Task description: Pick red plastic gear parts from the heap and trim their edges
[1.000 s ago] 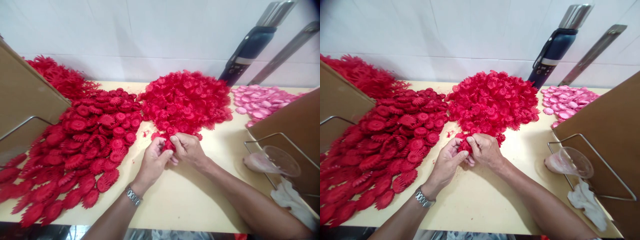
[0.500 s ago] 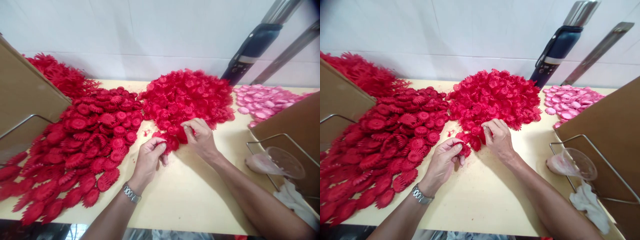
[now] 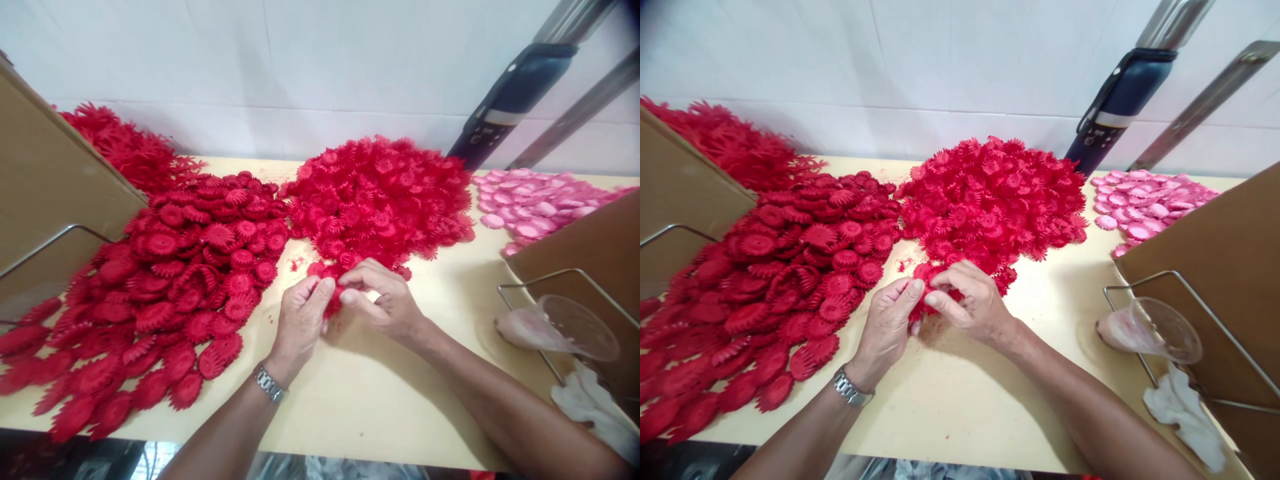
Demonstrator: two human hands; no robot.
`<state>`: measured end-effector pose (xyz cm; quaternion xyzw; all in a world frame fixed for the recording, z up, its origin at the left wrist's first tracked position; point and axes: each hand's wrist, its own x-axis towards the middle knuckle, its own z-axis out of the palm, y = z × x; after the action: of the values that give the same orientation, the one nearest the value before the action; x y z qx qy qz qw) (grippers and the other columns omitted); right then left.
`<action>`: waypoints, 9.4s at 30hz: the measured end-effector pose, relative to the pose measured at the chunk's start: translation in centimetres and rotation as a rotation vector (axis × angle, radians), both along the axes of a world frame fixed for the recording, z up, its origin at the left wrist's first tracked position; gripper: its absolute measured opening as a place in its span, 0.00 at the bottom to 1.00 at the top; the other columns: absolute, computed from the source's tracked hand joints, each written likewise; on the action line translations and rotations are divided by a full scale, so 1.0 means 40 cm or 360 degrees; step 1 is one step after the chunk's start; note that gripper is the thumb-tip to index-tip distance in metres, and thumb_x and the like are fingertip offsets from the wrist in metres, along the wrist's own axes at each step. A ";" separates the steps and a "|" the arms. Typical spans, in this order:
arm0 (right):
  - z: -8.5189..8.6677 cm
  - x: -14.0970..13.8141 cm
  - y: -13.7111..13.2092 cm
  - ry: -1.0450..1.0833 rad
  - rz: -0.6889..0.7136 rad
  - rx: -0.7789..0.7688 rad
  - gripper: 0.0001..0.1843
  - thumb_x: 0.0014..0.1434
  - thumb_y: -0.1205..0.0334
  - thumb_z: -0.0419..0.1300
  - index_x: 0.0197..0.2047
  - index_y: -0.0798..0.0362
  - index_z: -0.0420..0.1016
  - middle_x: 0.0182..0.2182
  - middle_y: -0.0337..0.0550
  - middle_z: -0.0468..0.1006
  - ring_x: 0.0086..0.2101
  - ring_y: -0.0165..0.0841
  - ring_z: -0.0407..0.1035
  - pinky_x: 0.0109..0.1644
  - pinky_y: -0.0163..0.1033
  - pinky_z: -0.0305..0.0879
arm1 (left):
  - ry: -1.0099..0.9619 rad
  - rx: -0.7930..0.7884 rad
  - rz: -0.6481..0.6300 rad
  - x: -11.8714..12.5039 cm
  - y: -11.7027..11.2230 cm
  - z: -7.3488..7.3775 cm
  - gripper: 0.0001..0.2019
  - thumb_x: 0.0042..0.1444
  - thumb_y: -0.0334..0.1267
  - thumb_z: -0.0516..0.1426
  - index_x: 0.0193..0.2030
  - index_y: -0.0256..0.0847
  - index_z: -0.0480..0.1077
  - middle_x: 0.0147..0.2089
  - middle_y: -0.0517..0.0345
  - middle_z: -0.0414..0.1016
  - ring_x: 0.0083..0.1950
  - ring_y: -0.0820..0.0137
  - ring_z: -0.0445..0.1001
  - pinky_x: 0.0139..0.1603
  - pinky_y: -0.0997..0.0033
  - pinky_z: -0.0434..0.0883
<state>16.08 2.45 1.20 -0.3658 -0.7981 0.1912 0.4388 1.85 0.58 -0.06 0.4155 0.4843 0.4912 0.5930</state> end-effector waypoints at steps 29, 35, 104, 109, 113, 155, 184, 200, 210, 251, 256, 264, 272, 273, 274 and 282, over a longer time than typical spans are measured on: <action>-0.010 0.063 0.055 -0.0359 -0.0749 0.0109 0.15 0.53 0.62 0.55 0.18 0.52 0.59 0.16 0.35 0.62 0.21 0.28 0.56 0.28 0.36 0.53 | -0.0392 -0.0238 -0.0299 -0.007 0.007 0.044 0.08 0.49 0.38 0.58 0.31 0.35 0.66 0.26 0.59 0.72 0.21 0.74 0.72 0.23 0.74 0.71; -0.011 0.059 0.051 -0.0300 -0.0758 0.0069 0.06 0.54 0.63 0.55 0.26 0.52 0.68 0.23 0.39 0.70 0.25 0.31 0.62 0.31 0.37 0.58 | -0.0339 -0.0264 -0.0163 -0.009 0.010 0.041 0.10 0.47 0.38 0.58 0.25 0.34 0.65 0.19 0.59 0.71 0.15 0.75 0.68 0.15 0.77 0.66; -0.021 0.090 0.071 -0.0726 -0.0744 0.0440 0.08 0.58 0.65 0.53 0.32 0.54 0.73 0.29 0.44 0.74 0.32 0.34 0.65 0.37 0.40 0.59 | 0.0030 -0.0003 -0.0121 -0.016 -0.004 0.025 0.05 0.52 0.36 0.54 0.30 0.37 0.69 0.16 0.63 0.68 0.18 0.75 0.69 0.18 0.80 0.60; -0.014 0.077 0.063 -0.0580 -0.0576 0.0404 0.07 0.57 0.67 0.53 0.32 0.55 0.73 0.29 0.44 0.74 0.32 0.34 0.66 0.37 0.40 0.61 | -0.0244 -0.0039 -0.0103 -0.015 0.002 0.037 0.11 0.52 0.37 0.53 0.21 0.36 0.64 0.18 0.63 0.64 0.18 0.76 0.67 0.22 0.76 0.65; -0.012 0.065 0.058 -0.0514 -0.0506 0.0416 0.07 0.57 0.68 0.54 0.31 0.55 0.73 0.29 0.45 0.75 0.32 0.34 0.66 0.36 0.40 0.61 | -0.0172 -0.0036 -0.0091 -0.011 0.005 0.030 0.10 0.52 0.39 0.54 0.24 0.36 0.64 0.18 0.63 0.65 0.18 0.76 0.66 0.21 0.77 0.65; 0.009 0.003 -0.012 0.0650 -0.0299 -0.0790 0.06 0.53 0.62 0.56 0.25 0.53 0.65 0.19 0.35 0.66 0.22 0.27 0.60 0.26 0.34 0.58 | -0.0025 0.0176 0.0067 -0.004 -0.017 0.008 0.14 0.54 0.39 0.55 0.18 0.38 0.66 0.16 0.63 0.66 0.20 0.76 0.63 0.25 0.76 0.60; 0.011 0.023 0.019 0.1443 0.0353 -0.1910 0.15 0.53 0.49 0.57 0.30 0.55 0.70 0.20 0.40 0.74 0.24 0.29 0.70 0.31 0.36 0.68 | -0.0014 0.0086 0.0095 -0.027 0.003 0.010 0.11 0.53 0.41 0.55 0.25 0.37 0.67 0.23 0.61 0.72 0.16 0.80 0.58 0.21 0.76 0.60; -0.005 0.016 0.000 0.0802 -0.0072 -0.1292 0.18 0.50 0.51 0.62 0.21 0.54 0.61 0.15 0.32 0.64 0.18 0.23 0.56 0.22 0.31 0.51 | -0.0447 0.0020 0.0148 -0.018 0.012 0.038 0.04 0.44 0.28 0.56 0.28 0.38 0.67 0.22 0.62 0.73 0.25 0.73 0.72 0.23 0.78 0.60; -0.006 0.012 -0.009 0.0623 -0.0067 -0.1164 0.19 0.51 0.53 0.60 0.20 0.53 0.57 0.19 0.32 0.58 0.22 0.24 0.53 0.26 0.32 0.50 | -0.0287 -0.0039 -0.0147 -0.031 0.008 0.036 0.08 0.43 0.27 0.53 0.31 0.38 0.68 0.25 0.63 0.68 0.22 0.77 0.66 0.22 0.78 0.61; 0.019 0.056 0.015 0.0065 -0.0551 -0.0527 0.14 0.57 0.59 0.52 0.22 0.54 0.63 0.18 0.33 0.57 0.20 0.24 0.51 0.23 0.32 0.48 | 0.0027 -0.0037 0.0005 -0.025 0.021 0.033 0.11 0.51 0.36 0.55 0.42 0.39 0.66 0.20 0.67 0.64 0.19 0.79 0.63 0.19 0.81 0.61; 0.021 0.044 0.006 0.0025 -0.0437 -0.0539 0.13 0.57 0.59 0.52 0.23 0.54 0.63 0.18 0.34 0.59 0.21 0.24 0.53 0.24 0.32 0.51 | -0.0274 -0.0084 -0.0048 -0.023 0.025 0.039 0.05 0.50 0.32 0.54 0.35 0.35 0.66 0.27 0.60 0.72 0.20 0.77 0.69 0.21 0.78 0.65; 0.018 0.023 -0.010 -0.0024 -0.0293 -0.0593 0.12 0.57 0.61 0.52 0.24 0.55 0.65 0.19 0.36 0.65 0.21 0.25 0.58 0.25 0.31 0.55 | -0.0185 -0.0098 -0.0083 -0.014 0.011 0.037 0.06 0.48 0.36 0.57 0.29 0.34 0.67 0.23 0.59 0.73 0.18 0.74 0.71 0.21 0.75 0.68; 0.018 0.022 -0.015 -0.0005 -0.0239 -0.0571 0.12 0.58 0.61 0.52 0.24 0.54 0.65 0.19 0.36 0.64 0.21 0.25 0.57 0.25 0.31 0.55 | -0.0039 -0.0113 -0.0105 -0.016 0.003 0.027 0.15 0.47 0.46 0.59 0.23 0.38 0.62 0.15 0.65 0.66 0.11 0.79 0.61 0.12 0.80 0.58; 0.019 0.022 -0.016 0.0010 -0.0224 -0.0571 0.12 0.58 0.61 0.52 0.24 0.54 0.65 0.19 0.35 0.64 0.21 0.25 0.57 0.25 0.31 0.55 | -0.0011 -0.0109 -0.0079 -0.017 0.003 0.025 0.15 0.48 0.47 0.58 0.22 0.38 0.62 0.14 0.66 0.64 0.11 0.80 0.59 0.12 0.81 0.55; 0.020 0.021 -0.018 0.0032 -0.0205 -0.0575 0.12 0.58 0.61 0.52 0.24 0.54 0.65 0.19 0.35 0.64 0.22 0.25 0.57 0.25 0.32 0.55 | 0.0019 -0.0101 -0.0053 -0.018 0.003 0.022 0.16 0.48 0.48 0.58 0.21 0.38 0.61 0.13 0.67 0.62 0.11 0.81 0.56 0.11 0.81 0.53; 0.021 -0.005 -0.035 0.0178 0.0087 -0.0558 0.07 0.54 0.62 0.59 0.28 0.54 0.67 0.23 0.37 0.68 0.23 0.25 0.60 0.26 0.31 0.57 | 0.0229 0.0067 -0.0104 -0.007 -0.005 0.015 0.22 0.52 0.54 0.53 0.19 0.38 0.60 0.15 0.66 0.58 0.15 0.81 0.54 0.15 0.79 0.51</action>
<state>15.89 1.06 2.03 -0.4036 -0.7366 0.3592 0.4068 1.57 0.37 0.56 0.4775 0.5014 0.4505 0.5636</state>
